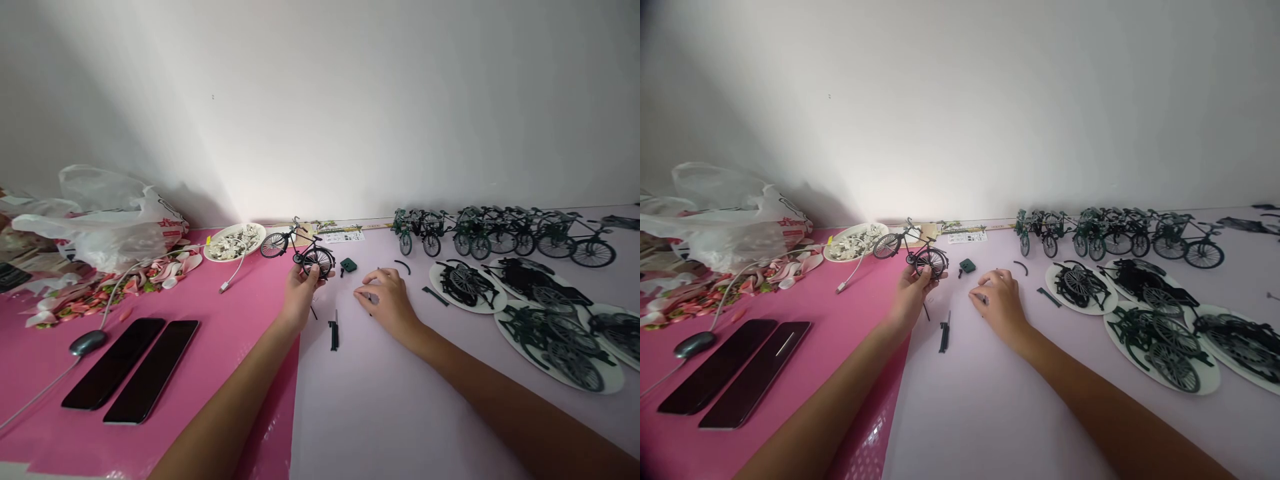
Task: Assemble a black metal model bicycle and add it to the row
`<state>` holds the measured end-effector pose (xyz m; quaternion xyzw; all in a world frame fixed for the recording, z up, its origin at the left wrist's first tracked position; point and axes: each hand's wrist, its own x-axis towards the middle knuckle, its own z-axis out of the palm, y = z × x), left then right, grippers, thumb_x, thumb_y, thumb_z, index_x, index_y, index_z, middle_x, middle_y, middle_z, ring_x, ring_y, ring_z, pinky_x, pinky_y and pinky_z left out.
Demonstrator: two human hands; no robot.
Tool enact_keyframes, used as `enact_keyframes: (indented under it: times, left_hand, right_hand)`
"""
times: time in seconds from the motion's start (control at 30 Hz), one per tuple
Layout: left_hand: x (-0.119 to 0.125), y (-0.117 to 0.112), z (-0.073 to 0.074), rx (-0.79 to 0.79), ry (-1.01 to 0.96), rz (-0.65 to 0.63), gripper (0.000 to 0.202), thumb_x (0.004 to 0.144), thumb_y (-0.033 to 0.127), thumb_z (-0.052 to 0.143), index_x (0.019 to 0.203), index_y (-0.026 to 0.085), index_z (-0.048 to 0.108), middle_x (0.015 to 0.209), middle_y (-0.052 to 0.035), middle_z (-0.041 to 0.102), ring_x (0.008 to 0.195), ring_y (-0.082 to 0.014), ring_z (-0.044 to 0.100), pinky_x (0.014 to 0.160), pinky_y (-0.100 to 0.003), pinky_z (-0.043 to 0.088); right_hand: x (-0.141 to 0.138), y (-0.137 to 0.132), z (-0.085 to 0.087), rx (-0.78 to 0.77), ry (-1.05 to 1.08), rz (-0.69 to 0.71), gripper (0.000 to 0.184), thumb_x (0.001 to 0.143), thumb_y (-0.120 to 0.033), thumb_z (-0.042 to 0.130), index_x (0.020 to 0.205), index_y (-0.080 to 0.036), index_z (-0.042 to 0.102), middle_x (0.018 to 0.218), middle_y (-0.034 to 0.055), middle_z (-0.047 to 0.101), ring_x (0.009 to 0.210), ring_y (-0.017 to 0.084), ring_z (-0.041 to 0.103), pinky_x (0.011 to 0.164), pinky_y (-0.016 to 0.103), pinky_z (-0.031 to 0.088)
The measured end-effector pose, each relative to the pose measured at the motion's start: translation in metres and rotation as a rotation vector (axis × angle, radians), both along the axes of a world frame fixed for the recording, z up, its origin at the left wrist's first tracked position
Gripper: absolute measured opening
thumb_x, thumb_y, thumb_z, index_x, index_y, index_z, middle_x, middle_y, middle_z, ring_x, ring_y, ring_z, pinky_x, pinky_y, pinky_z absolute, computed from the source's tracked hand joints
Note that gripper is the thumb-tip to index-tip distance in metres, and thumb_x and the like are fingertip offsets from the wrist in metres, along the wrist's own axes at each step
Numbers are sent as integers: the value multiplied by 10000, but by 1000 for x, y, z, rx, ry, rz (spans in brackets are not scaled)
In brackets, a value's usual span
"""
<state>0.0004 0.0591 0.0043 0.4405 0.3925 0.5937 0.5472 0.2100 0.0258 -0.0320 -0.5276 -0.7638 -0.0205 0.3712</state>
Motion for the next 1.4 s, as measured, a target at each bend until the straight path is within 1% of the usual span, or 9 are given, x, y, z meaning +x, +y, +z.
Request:
enact_keyframes:
  times: [0.13,0.23,0.47,0.67,0.8,1.03,1.17,1.33,1.4]
  left_hand:
    - [4,-5,1,22,26,-68,610,727,627,849,1036,171,588,985,-84,730,911,-259,765,802,-340,533]
    - [6,-8,1,27,33,-99,599,734,632,843,1032,173,599,967,-71,730,915,-250,763,808,-326,526]
    - [6,-15,5,20,70,-127,599,766,620,828,1096,173,605,1028,-96,743,935,-258,769,819,-323,517]
    - [10,-18,5,19,89,-127,600,767,627,824,1091,171,608,1076,-128,762,959,-276,771,829,-344,532]
    - [16,-24,7,24,126,-151,576,774,622,818,1054,164,610,1063,-142,773,927,-274,772,813,-357,545]
    - [27,-37,9,16,172,-202,486,798,574,815,987,161,645,936,-103,768,859,-227,739,774,-338,568]
    - [31,-40,7,-6,152,-212,477,788,551,829,988,154,656,930,-91,757,814,-194,715,755,-318,571]
    - [32,-39,2,-67,138,-211,493,764,550,852,980,150,661,854,-66,742,692,-156,675,744,-323,577]
    - [33,-38,0,-73,128,-213,498,761,555,855,977,153,656,848,-64,739,691,-154,672,747,-326,580]
  right_hand:
    - [1,2,0,38,-61,57,106,907,-186,751,819,-246,759,1027,76,705,1112,335,527,849,470,477]
    - [0,4,0,15,-67,103,95,939,-179,698,855,-223,696,998,83,697,1080,320,541,857,464,490]
    - [-1,0,6,-31,41,204,69,1035,-207,516,985,-232,558,1025,83,643,1014,280,544,878,449,494]
    - [-3,-6,12,-31,142,203,109,1068,-210,395,990,-242,464,965,68,583,949,264,521,854,430,485]
    - [-4,-6,16,41,193,230,100,1073,-227,418,992,-246,472,953,65,588,932,260,524,835,423,480]
    - [-5,-7,22,194,215,257,106,1079,-252,484,993,-245,546,910,58,594,923,257,531,836,422,461]
    - [-5,-7,21,186,215,234,128,1078,-277,487,990,-244,574,901,64,600,916,259,534,832,428,463]
    - [-7,-8,23,145,203,226,146,1067,-302,502,982,-250,610,881,70,619,889,267,542,827,444,475]
    - [-8,-9,24,135,212,229,157,1061,-308,507,971,-253,623,871,71,625,891,273,547,828,452,478]
